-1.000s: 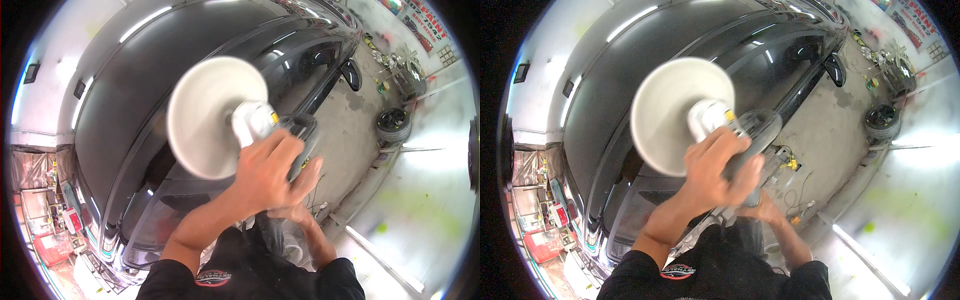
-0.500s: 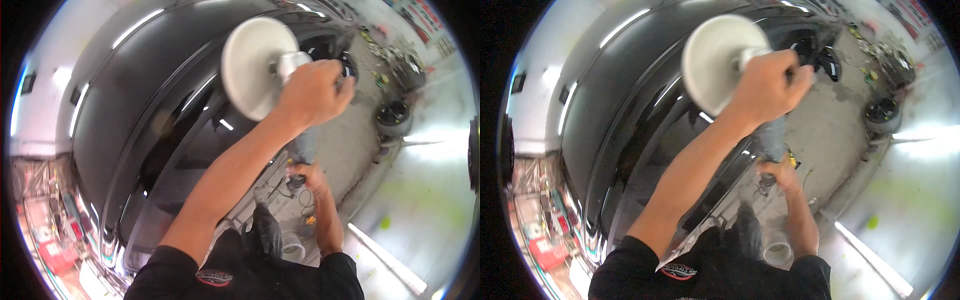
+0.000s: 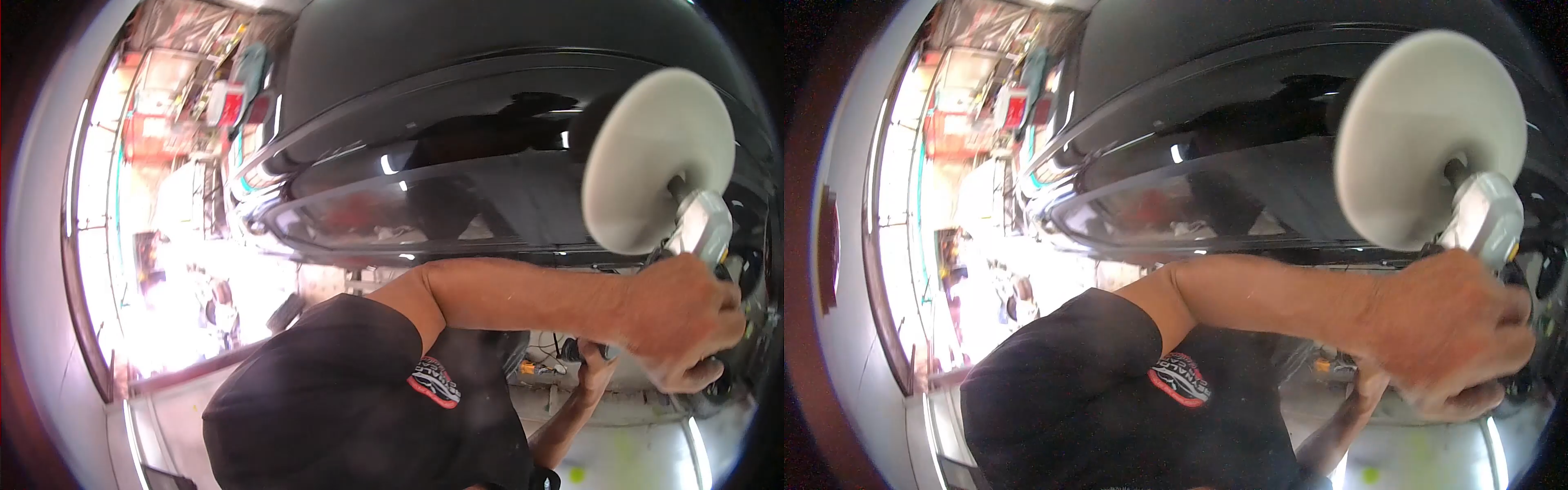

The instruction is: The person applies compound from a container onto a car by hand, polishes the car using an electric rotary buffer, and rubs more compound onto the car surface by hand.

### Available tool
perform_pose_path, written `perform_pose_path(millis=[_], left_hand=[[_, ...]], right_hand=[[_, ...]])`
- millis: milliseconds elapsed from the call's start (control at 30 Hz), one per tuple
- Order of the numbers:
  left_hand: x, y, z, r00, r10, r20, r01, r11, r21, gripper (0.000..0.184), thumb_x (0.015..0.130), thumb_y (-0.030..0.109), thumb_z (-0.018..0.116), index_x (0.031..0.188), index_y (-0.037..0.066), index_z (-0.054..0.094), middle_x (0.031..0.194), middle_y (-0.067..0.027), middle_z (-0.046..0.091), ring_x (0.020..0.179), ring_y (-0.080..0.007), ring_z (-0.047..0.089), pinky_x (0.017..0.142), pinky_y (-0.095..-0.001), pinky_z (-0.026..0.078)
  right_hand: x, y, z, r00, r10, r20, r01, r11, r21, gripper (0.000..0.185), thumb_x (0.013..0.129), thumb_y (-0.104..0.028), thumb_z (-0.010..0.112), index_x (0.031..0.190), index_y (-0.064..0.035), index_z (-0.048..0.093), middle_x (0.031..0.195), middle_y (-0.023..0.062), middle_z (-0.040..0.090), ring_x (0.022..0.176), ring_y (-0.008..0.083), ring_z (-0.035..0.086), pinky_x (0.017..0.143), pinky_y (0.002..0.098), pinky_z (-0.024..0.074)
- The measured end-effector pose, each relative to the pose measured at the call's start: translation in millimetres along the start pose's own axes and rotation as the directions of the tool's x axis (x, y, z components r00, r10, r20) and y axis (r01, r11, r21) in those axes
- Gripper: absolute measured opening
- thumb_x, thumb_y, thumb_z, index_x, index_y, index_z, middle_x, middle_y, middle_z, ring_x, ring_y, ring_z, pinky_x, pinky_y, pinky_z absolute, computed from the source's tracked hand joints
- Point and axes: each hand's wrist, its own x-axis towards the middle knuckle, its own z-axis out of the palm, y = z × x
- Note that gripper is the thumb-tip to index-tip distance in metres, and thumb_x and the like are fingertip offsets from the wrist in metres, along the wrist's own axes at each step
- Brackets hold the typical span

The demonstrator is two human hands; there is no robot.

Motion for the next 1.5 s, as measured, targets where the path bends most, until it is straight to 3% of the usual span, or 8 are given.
perform_pose_path(millis=[67, 100, 233, 500, 867, 967, 1267, 1500], left_hand=[[-30.5, 17.9, -50.4, 1.0, -0.011, -0.006, 0.011, 1.0, -0.014, 0.025, 0.071, 0.021, 0.074, 0.072, 0.004, 0.056, 0.072, -0.0122, 0.059, 0.054, -0.0263, 0.061, 0.043, -0.0396, 0.045], [-44.0, 23.2, -65.1, 0.99, 0.034, -0.139, -0.036, 0.999, -0.016, 0.021, 0.072, 0.012, 0.073, 0.07, 0.006, 0.053, 0.069, -0.0079, 0.055, 0.048, -0.0206, 0.055, 0.041, -0.0359, 0.038], [-85.1, 41.2, -121.6, 0.941, 0.085, -0.327, -0.082, 0.996, 0.022, 0.016, 0.077, 0.011, 0.071, 0.073, 0.003, 0.058, 0.071, -0.0061, 0.053, 0.049, -0.0181, 0.051, 0.041, -0.0332, 0.037], [-147.9, 86.8, -221.9, 0.932, 0.085, -0.352, -0.092, 0.996, -0.002, 0.025, 0.083, 0.012, 0.071, 0.091, -0.011, 0.066, 0.081, -0.0267, 0.065, 0.049, -0.0276, 0.058, 0.043, -0.0369, 0.045], [-225.6, 131.4, -310.2, 0.844, 0.015, -0.536, 0.027, 0.997, 0.069, 0.028, 0.085, 0.018, 0.07, 0.1, -0.006, 0.066, 0.087, -0.0265, 0.069, 0.064, -0.0342, 0.068, 0.058, -0.045, 0.058], [-209.7, 128.5, -312.1, 0.883, 0.009, -0.469, 0.027, 0.997, 0.07, 0.027, 0.083, 0.016, 0.071, 0.097, -0.006, 0.065, 0.088, -0.0223, 0.068, 0.063, -0.032, 0.067, 0.056, -0.041, 0.055], [-165.6, 89.8, -277.8, 0.871, 0.036, -0.49, -0.065, 0.997, -0.043, 0.027, 0.079, 0.012, 0.073, 0.098, -0.006, 0.066, 0.085, -0.0154, 0.062, 0.062, -0.0287, 0.062, 0.053, -0.0369, 0.049], [-238.9, 125.7, -339.5, 0.785, 0.011, -0.62, -0.02, 1.0, -0.008, 0.029, 0.08, 0.01, 0.071, 0.102, -0.007, 0.066, 0.09, -0.0217, 0.067, 0.068, -0.0312, 0.067, 0.059, -0.0381, 0.055]], right_hand=[[-16.2, -2.9, 30.1, 1.0, -0.009, 0.014, 0.011, 0.991, -0.133, 0.047, 0.075, -0.018, 0.083, 0.114, -0.0011, 0.065, 0.103, 0.0101, 0.068, 0.093, 0.0204, 0.065, 0.083, 0.0373, 0.0531], [-25.7, -3.8, 43.1, 1.0, -0.025, 0.016, 0.028, 0.986, -0.165, 0.047, 0.075, -0.018, 0.083, 0.114, -0.0009, 0.065, 0.103, 0.0102, 0.068, 0.093, 0.0208, 0.066, 0.083, 0.0375, 0.0531], [-56.1, -16.3, 74.5, 0.997, -0.074, 0.027, 0.079, 0.967, -0.244, 0.047, 0.075, -0.019, 0.084, 0.114, -0.0004, 0.066, 0.104, 0.0107, 0.069, 0.094, 0.0223, 0.066, 0.084, 0.0384, 0.0531], [-81.4, -51.2, 154.0, 0.95, -0.09, 0.298, 0.18, 0.94, -0.289, 0.047, 0.076, -0.021, 0.084, 0.114, 0.0007, 0.067, 0.106, 0.0116, 0.07, 0.095, 0.0252, 0.067, 0.087, 0.04, 0.053], [-85.9, -52.0, 245.9, 0.806, -0.178, 0.564, 0.413, 0.853, -0.32, 0.052, 0.075, -0.025, 0.086, 0.116, 0.0001, 0.068, 0.109, 0.0169, 0.071, 0.104, 0.0298, 0.067, 0.091, 0.0427, 0.0523], [-93.0, -57.2, 238.1, 0.824, -0.244, 0.512, 0.443, 0.84, -0.312, 0.055, 0.074, -0.03, 0.087, 0.115, -0.0006, 0.065, 0.109, 0.0117, 0.069, 0.099, 0.0207, 0.065, 0.087, 0.0373, 0.0519], [-95.0, -83.6, 185.5, 0.942, -0.1, 0.32, 0.266, 0.806, -0.53, 0.058, 0.072, -0.027, 0.087, 0.116, 0.0017, 0.064, 0.107, 0.0153, 0.071, 0.1, 0.0229, 0.066, 0.087, 0.0384, 0.0526], [-118.1, -101.9, 250.8, 0.901, 0.021, 0.434, 0.278, 0.74, -0.613, 0.06, 0.07, -0.025, 0.088, 0.117, 0.0034, 0.062, 0.105, 0.0181, 0.072, 0.1, 0.0247, 0.067, 0.087, 0.0393, 0.0532]])
